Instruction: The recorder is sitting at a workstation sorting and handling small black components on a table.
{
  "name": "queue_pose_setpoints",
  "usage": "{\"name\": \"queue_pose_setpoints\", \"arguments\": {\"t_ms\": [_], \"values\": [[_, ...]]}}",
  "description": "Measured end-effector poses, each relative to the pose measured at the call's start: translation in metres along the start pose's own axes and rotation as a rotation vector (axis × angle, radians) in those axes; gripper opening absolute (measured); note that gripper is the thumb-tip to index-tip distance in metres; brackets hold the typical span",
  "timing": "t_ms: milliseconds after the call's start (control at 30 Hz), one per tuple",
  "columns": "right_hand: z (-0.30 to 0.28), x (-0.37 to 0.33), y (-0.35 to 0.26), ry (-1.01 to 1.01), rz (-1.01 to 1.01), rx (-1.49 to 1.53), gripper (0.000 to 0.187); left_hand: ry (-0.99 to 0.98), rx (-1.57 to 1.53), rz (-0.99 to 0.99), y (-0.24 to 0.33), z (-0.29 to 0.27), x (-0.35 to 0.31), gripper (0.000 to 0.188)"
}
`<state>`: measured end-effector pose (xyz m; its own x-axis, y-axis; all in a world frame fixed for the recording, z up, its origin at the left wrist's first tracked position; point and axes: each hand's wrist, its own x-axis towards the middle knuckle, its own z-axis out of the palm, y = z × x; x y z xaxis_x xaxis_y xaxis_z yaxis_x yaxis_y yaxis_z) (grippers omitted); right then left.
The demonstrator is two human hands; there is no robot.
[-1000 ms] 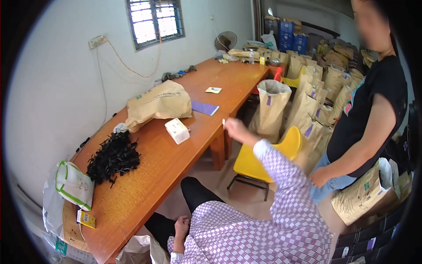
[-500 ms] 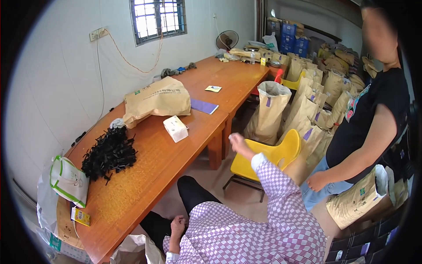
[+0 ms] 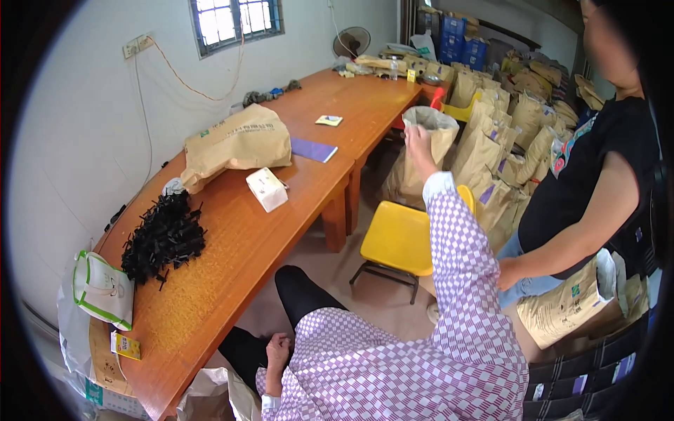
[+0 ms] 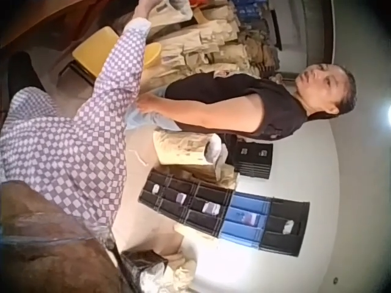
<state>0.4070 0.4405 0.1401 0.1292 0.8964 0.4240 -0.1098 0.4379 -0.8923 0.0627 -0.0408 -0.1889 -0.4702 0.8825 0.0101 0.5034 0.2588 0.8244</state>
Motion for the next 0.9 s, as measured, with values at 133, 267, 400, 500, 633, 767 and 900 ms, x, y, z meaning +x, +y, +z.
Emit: {"name": "queue_pose_setpoints", "arguments": {"t_ms": [133, 267, 400, 500, 633, 767, 900], "values": [[0.0, 0.003, 0.0, -0.058, -0.132, -0.12, 0.028, 0.03, -0.073, -0.041, -0.004, -0.001, -0.003, 0.019], [-0.015, -0.024, 0.042, -0.072, -0.057, -0.216, 0.026, -0.008, -0.132, -0.052, -0.007, 0.004, 0.0, 0.019], [-0.022, -0.064, 0.042, -0.172, 0.21, -0.209, 0.028, 0.0, -0.027, -0.022, 0.003, -0.001, -0.004, 0.02], [-0.018, -0.056, 0.022, -0.141, 0.237, -0.178, 0.028, 0.004, -0.042, -0.025, -0.006, 0.001, -0.003, 0.02], [-0.029, -0.011, -0.015, 0.004, 0.149, 0.112, 0.024, -0.05, -0.089, -0.049, 0.013, 0.006, 0.008, 0.019], [0.011, -0.009, -0.043, -0.062, 0.065, 0.311, 0.027, 0.029, -0.027, -0.036, 0.024, -0.013, -0.003, 0.019], [0.077, -0.099, 0.001, -0.513, 0.103, -0.057, 0.02, 0.039, 0.047, -0.066, 0.03, -0.019, -0.02, 0.021]]}}
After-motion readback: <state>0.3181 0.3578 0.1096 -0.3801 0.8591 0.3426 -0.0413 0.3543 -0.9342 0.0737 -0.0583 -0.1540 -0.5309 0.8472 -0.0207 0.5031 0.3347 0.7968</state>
